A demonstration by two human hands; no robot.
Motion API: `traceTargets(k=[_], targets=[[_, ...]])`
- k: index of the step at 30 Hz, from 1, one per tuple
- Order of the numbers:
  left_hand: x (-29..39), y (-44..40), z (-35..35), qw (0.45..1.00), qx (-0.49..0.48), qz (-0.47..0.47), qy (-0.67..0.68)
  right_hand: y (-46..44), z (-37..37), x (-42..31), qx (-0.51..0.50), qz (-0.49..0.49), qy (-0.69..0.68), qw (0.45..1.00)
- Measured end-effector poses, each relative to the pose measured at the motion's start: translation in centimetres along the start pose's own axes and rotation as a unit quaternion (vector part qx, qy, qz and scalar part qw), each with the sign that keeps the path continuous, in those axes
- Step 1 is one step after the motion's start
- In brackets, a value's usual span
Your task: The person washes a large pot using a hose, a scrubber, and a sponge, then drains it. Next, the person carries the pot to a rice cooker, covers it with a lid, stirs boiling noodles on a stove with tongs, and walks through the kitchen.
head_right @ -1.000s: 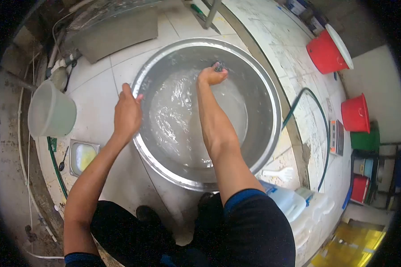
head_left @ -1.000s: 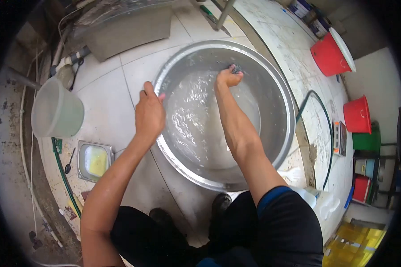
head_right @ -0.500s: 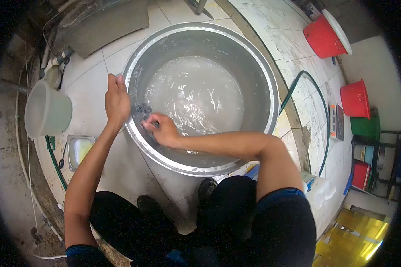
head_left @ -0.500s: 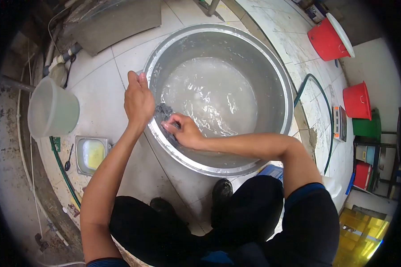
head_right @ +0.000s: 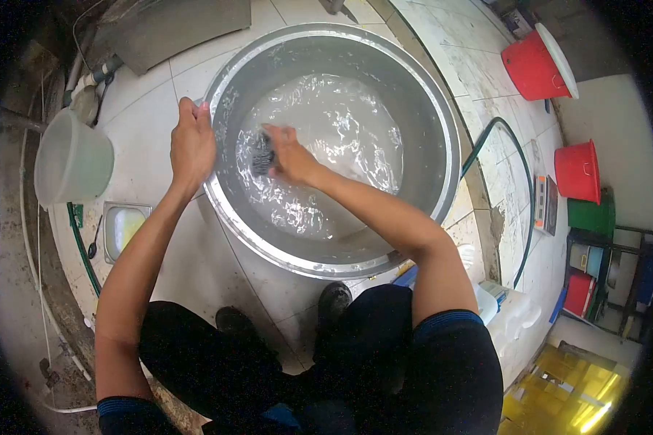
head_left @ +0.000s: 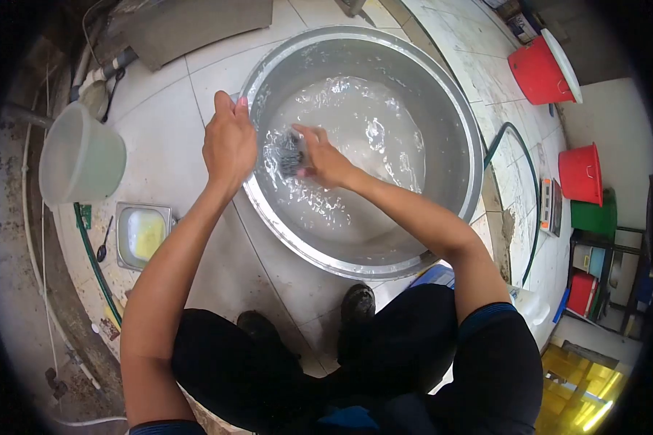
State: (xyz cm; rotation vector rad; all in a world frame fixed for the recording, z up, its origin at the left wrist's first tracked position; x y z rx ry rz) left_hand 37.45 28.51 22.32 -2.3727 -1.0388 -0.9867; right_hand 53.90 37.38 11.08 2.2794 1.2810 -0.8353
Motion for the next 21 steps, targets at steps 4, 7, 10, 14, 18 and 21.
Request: traceTargets(k=[4, 7, 10, 14, 18, 21], targets=[[-0.1, -0.2, 0.0, 1.0, 0.008, 0.003, -0.001, -3.4, 5.1, 1.2, 0.037, -0.117, 0.088, 0.988], [-0.6, -0.4, 0.2, 1.0, 0.018, 0.011, 0.003, -1.6, 9.3, 2.3, 0.121, -0.102, -0.046, 0.986], [-0.6, -0.2, 0.4, 1.0, 0.013, 0.014, -0.002, 4.0, 9.3, 2.6, 0.067, -0.039, -0.184, 0.98], [-0.4, -0.3, 0.4, 1.0, 0.016, 0.005, -0.012, 13.3, 3.6, 0.4, -0.203, -0.065, -0.167, 0.963], [-1.0, -0.5, 0.8, 0.999, 0.027, 0.011, 0.013, 15.2, 2.5, 1.4, -0.305, 0.076, -0.105, 0.943], [-0.8, -0.5, 0.8, 0.999, 0.033, 0.024, -0.016, 7.4, 6.3, -4.4, -0.062, 0.099, -0.284, 0.952]])
Point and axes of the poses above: each hand's wrist, its own y-axis away from the middle knuckle, its own z-axis out of the palm, x = y × z, the point moved 4 cm from there along -y, towards the middle knuckle, and after that the axes turned 6 degrees about x, right-handed, at the moved point
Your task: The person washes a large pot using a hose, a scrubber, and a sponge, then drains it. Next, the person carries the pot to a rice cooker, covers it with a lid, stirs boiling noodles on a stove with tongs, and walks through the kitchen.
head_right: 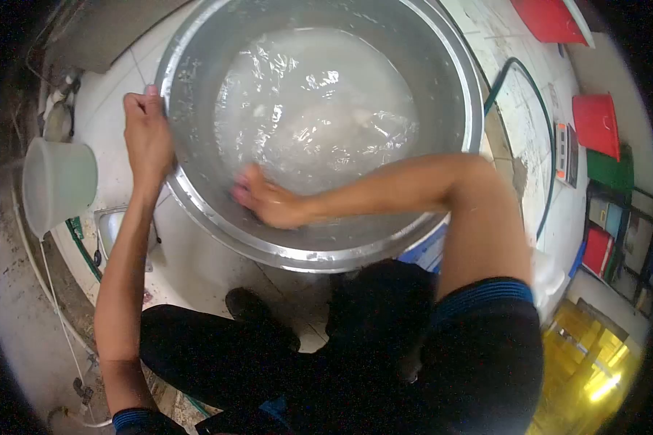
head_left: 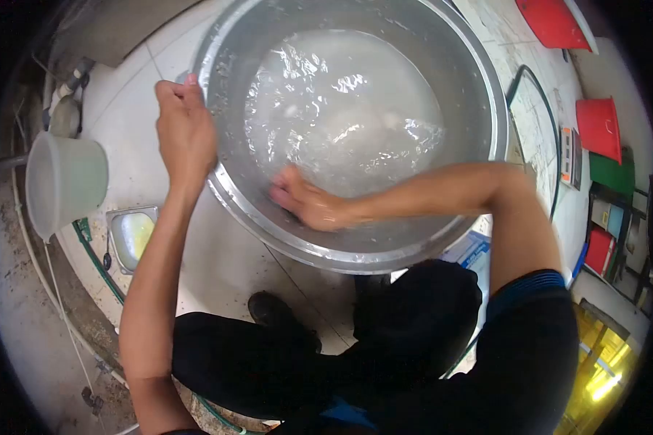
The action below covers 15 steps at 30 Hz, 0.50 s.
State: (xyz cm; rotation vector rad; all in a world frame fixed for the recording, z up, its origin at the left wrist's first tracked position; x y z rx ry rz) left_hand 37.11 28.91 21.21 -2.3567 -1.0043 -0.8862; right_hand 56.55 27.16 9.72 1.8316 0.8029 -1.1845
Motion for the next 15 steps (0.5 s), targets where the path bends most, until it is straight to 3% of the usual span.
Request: traceTargets(k=[3, 4, 6, 7, 9, 10, 12, 15], targets=[[0.5, 0.2, -0.2, 0.999, -0.024, -0.029, -0.017, -11.3, 0.3, -2.5, 0.342, -0.114, -0.099, 0.928], [0.3, 0.1, 0.0, 1.0, -0.02, -0.009, -0.002, -9.9, 0.6, -2.6, 0.344, -0.106, -0.104, 0.927], [0.0, -0.2, 0.1, 1.0, -0.007, 0.007, 0.014, -6.2, 1.2, -2.9, 0.219, -0.022, -0.122, 0.968], [0.0, -0.3, 0.2, 1.0, -0.004, 0.012, 0.011, -3.9, 0.8, -2.5, 0.218, -0.022, -0.122, 0.968], [0.0, -0.4, -0.2, 1.0, 0.006, 0.014, 0.011, -0.7, 0.6, -2.7, 0.074, -0.08, -0.066, 0.992], [0.1, -0.3, -0.1, 1.0, 0.001, 0.003, 0.005, -2.7, 0.8, -2.7, 0.073, -0.083, -0.061, 0.992], [0.4, -0.3, 0.0, 1.0, -0.006, 0.003, -0.002, -8.1, 0.1, -4.6, 0.257, -0.118, -0.088, 0.955], [-0.2, -0.3, -0.1, 1.0, -0.002, 0.009, 0.006, -6.9, -0.4, -5.5, 0.197, -0.049, -0.084, 0.976]])
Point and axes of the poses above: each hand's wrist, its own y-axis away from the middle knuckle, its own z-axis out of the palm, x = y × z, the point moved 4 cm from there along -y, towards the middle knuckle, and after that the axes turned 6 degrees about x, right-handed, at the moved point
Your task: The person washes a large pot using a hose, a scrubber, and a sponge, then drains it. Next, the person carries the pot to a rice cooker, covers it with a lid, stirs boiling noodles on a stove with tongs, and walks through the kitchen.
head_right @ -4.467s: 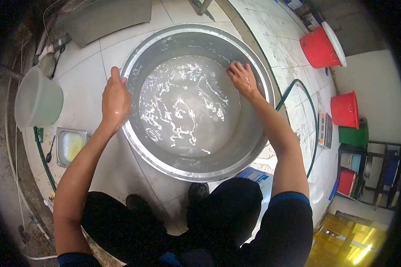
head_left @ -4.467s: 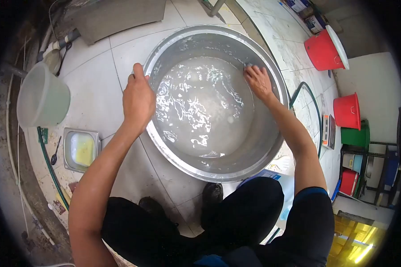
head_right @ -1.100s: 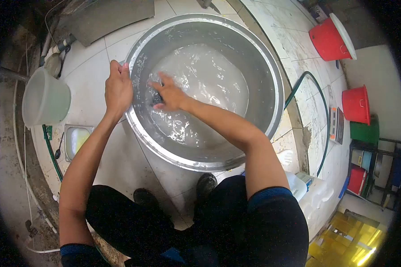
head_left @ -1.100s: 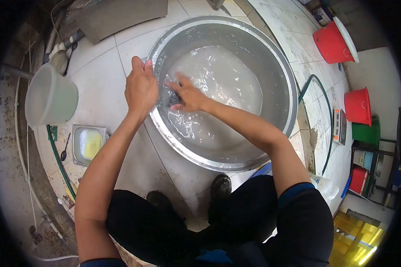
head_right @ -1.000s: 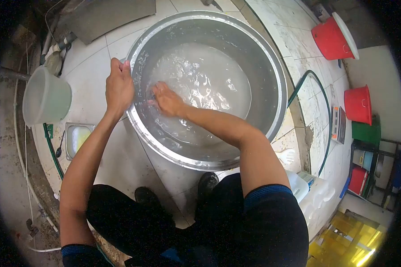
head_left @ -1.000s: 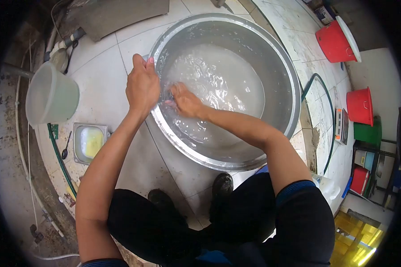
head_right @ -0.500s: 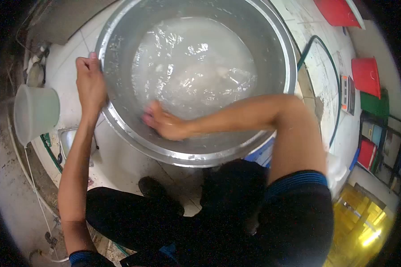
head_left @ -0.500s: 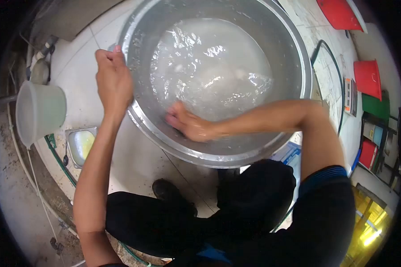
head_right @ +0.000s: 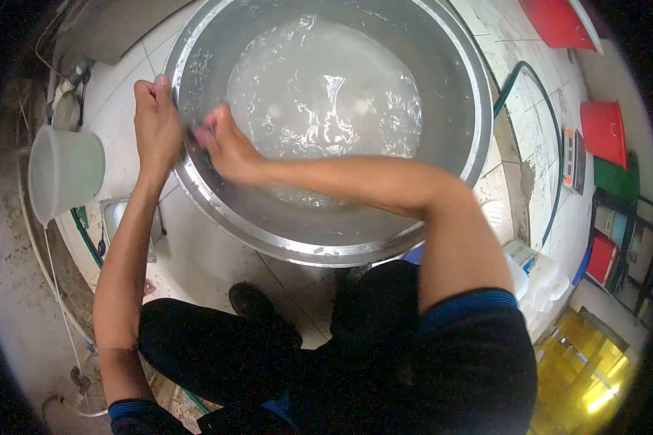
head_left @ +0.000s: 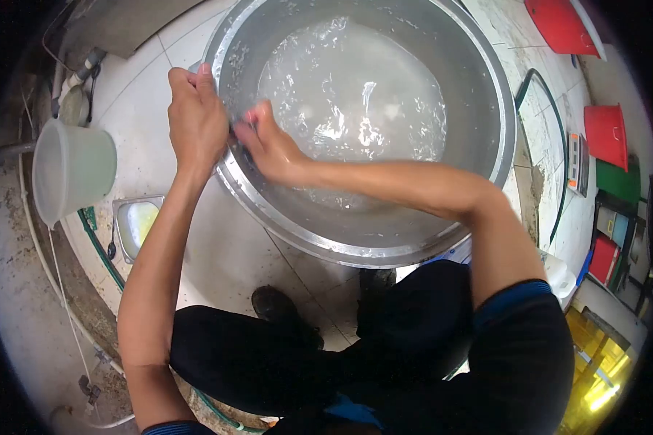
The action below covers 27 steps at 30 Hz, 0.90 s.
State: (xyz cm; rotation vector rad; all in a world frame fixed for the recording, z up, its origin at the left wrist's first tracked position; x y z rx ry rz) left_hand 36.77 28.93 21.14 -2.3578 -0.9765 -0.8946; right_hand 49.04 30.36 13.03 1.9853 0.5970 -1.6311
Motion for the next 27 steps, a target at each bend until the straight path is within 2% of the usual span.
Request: traceTargets(k=[1, 2, 4, 5, 7, 8, 10, 11, 13, 15, 16, 18, 20, 22, 24, 25, 27], targets=[[-0.1, 0.2, 0.0, 1.0, -0.007, -0.018, 0.005, 3.0, -0.6, 0.1, -0.047, -0.089, 0.046, 0.994], [0.1, 0.2, 0.0, 0.999, -0.015, -0.032, 0.009, 4.9, -2.5, 0.4, -0.047, -0.084, 0.044, 0.994], [0.1, 0.2, -0.2, 0.999, -0.007, -0.036, 0.004, 7.4, -4.0, 0.8, -0.266, -0.031, 0.034, 0.963], [0.4, 0.3, -0.1, 0.999, -0.005, -0.036, 0.004, 6.3, -2.9, 1.0, -0.267, -0.032, 0.037, 0.963], [0.3, 0.3, -0.2, 1.0, 0.004, -0.017, 0.004, 2.4, -0.7, 1.7, -0.061, -0.043, 0.007, 0.997], [-0.1, 0.3, -0.1, 1.0, 0.016, -0.009, 0.003, 2.0, -0.6, 1.6, -0.058, -0.038, 0.013, 0.998], [-0.7, 0.2, 0.2, 1.0, 0.011, -0.007, 0.026, 1.8, -0.8, 0.5, -0.135, 0.052, 0.025, 0.989], [-0.7, 0.1, 0.0, 1.0, 0.019, 0.012, 0.011, 4.8, -2.5, -0.7, -0.25, 0.127, 0.021, 0.96], [-0.9, 0.0, 0.3, 1.0, 0.012, 0.017, 0.001, 10.7, -8.6, -0.1, -0.436, 0.048, 0.091, 0.894], [-1.1, -0.3, 0.3, 0.999, 0.019, 0.038, -0.009, 13.6, -17.2, 1.3, -0.483, -0.056, 0.185, 0.854], [-1.5, -0.3, 0.5, 0.999, 0.011, 0.03, -0.008, 13.3, -18.6, 0.6, -0.487, -0.046, 0.183, 0.853], [-1.7, -0.5, 0.5, 0.999, 0.015, 0.033, -0.004, 12.5, -21.1, 0.2, -0.496, 0.186, 0.364, 0.767], [-1.4, -0.6, 0.4, 1.0, 0.013, 0.026, -0.008, 13.6, -15.2, 3.3, -0.441, 0.074, 0.2, 0.872], [-1.2, -0.5, 0.4, 1.0, 0.013, 0.013, -0.022, 11.4, -7.0, 1.8, -0.309, 0.092, 0.097, 0.942], [-1.3, -0.9, 0.4, 1.0, 0.012, 0.018, -0.02, 9.9, -4.9, -3.2, -0.21, 0.106, -0.001, 0.972], [-1.7, -0.9, 0.6, 1.0, 0.012, 0.021, -0.02, 10.7, -6.4, -3.0, -0.211, 0.117, 0.003, 0.97], [-2.6, -1.5, 0.9, 0.999, 0.008, 0.036, -0.024, 13.7, -12.3, -3.2, -0.415, 0.011, 0.084, 0.906]])
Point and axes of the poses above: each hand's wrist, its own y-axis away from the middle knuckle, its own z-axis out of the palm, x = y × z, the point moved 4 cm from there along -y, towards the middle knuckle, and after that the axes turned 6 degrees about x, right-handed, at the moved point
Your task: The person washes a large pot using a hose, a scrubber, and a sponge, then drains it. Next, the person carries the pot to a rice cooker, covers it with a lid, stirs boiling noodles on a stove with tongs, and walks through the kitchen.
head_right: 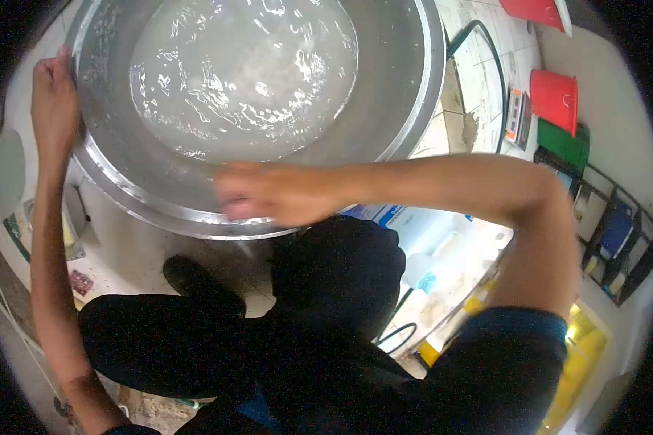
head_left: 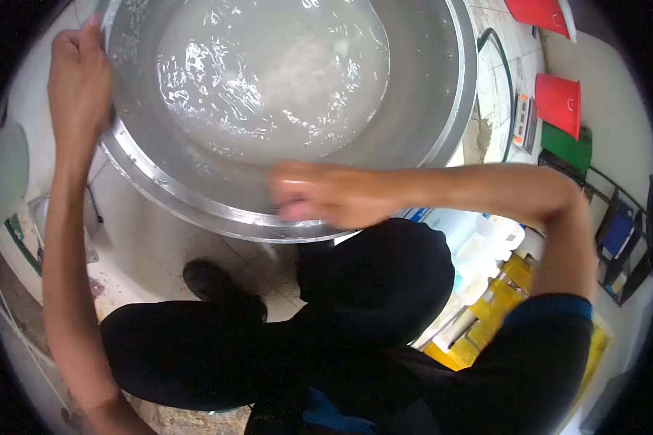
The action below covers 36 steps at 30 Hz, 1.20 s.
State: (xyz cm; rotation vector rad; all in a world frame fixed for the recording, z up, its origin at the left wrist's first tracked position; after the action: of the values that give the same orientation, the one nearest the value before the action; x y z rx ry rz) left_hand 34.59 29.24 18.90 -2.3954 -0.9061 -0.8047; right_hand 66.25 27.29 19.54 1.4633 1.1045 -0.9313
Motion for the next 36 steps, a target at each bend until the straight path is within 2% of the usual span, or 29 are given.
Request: traceTargets(k=[1, 3, 4, 5, 7, 8, 9, 11, 12, 14, 15, 16, 17, 18, 20, 21, 24, 26, 27, 28, 29, 31, 33, 35, 36], targets=[[-0.3, -0.2, 0.1, 1.0, 0.003, 0.026, -0.01, 3.5, -3.6, 2.0, -0.007, 0.045, 0.123, 0.991], [-0.9, 0.3, 0.5, 1.0, -0.001, 0.019, -0.022, 10.6, -10.9, 5.9, -0.063, 0.122, 0.373, 0.917], [-0.7, 0.5, 0.4, 1.0, 0.0, 0.012, -0.013, 9.6, -13.4, 6.2, -0.07, 0.234, 0.488, 0.838], [-0.2, 0.1, 0.1, 1.0, 0.006, 0.012, -0.004, 8.4, -15.2, 5.9, -0.066, 0.338, 0.59, 0.731], [1.1, 0.6, -0.1, 1.0, 0.006, 0.01, 0.001, 6.5, -11.3, 9.8, -0.235, 0.266, 0.555, 0.753], [1.2, 0.9, -0.4, 1.0, 0.007, -0.009, -0.005, 6.2, -7.5, 15.7, -0.205, 0.092, 0.456, 0.861], [1.4, 0.9, -0.7, 1.0, 0.025, -0.007, -0.008, 2.6, -2.5, 17.1, -0.172, 0.169, 0.474, 0.847], [1.7, 1.0, -0.6, 0.999, 0.008, -0.042, 0.011, -4.5, 1.3, 12.1, 0.037, 0.151, 0.29, 0.944], [2.2, 1.1, -0.8, 0.999, -0.003, -0.048, 0.009, -8.0, 3.2, 9.4, 0.127, 0.11, 0.192, 0.967], [2.2, 1.3, -0.7, 0.999, -0.001, -0.04, 0.01, -14.7, 4.9, 15.2, 0.02, 0.199, 0.027, 0.979], [2.1, 1.3, -0.7, 0.999, 0.002, -0.036, 0.008, -17.7, 4.6, 19.0, -0.004, 0.142, 0.242, 0.96], [2.2, 1.4, -0.7, 1.0, 0.005, -0.02, 0.001, -20.0, 3.5, 21.6, -0.022, 0.082, 0.443, 0.893], [2.5, 1.2, -0.9, 1.0, 0.009, -0.01, -0.004, -21.4, 0.3, 20.2, -0.013, 0.075, 0.443, 0.893], [2.7, 1.3, -1.0, 1.0, -0.009, -0.02, -0.005, -22.1, -4.3, 16.1, 0.125, 0.029, 0.37, 0.92], [3.2, 1.6, -1.1, 0.999, -0.037, -0.025, -0.007, -24.0, -12.0, 14.4, 0.341, -0.045, 0.42, 0.84], [3.4, 1.9, -1.3, 0.999, -0.035, -0.019, -0.01, -23.7, -15.2, 14.4, 0.418, -0.001, 0.39, 0.82], [3.7, 1.9, -1.6, 0.999, -0.038, 0.013, -0.024, -16.5, -24.8, 15.9, 0.497, 0.225, 0.402, 0.735], [3.9, 1.8, -1.7, 0.999, -0.043, -0.001, -0.016, -8.6, -24.6, 17.8, 0.462, 0.105, 0.489, 0.733], [3.9, 1.9, -1.6, 0.998, -0.059, -0.02, -0.006, -5.5, -22.8, 13.3, 0.351, 0.278, 0.59, 0.672], [4.0, 2.0, -1.6, 0.998, -0.065, -0.019, -0.009, -2.1, -22.4, 18.4, 0.367, 0.121, 0.656, 0.648], [4.0, 1.8, -1.6, 0.998, -0.063, -0.021, -0.005, 1.6, -21.8, 23.7, 0.374, -0.03, 0.721, 0.582], [3.8, 1.9, -1.4, 0.998, -0.059, -0.027, -0.012, 3.5, -18.4, 19.7, 0.283, 0.237, 0.711, 0.598], [3.7, 2.0, -1.3, 0.998, -0.055, -0.027, -0.011, 5.1, -15.0, 18.9, 0.176, 0.269, 0.712, 0.624], [3.7, 2.0, -1.3, 0.998, -0.051, -0.03, -0.01, 5.1, -9.6, 17.2, -0.109, 0.418, 0.583, 0.688], [3.8, 2.0, -1.4, 0.998, -0.055, -0.04, -0.011, 3.7, -6.3, 16.0, -0.178, 0.384, 0.545, 0.723]])
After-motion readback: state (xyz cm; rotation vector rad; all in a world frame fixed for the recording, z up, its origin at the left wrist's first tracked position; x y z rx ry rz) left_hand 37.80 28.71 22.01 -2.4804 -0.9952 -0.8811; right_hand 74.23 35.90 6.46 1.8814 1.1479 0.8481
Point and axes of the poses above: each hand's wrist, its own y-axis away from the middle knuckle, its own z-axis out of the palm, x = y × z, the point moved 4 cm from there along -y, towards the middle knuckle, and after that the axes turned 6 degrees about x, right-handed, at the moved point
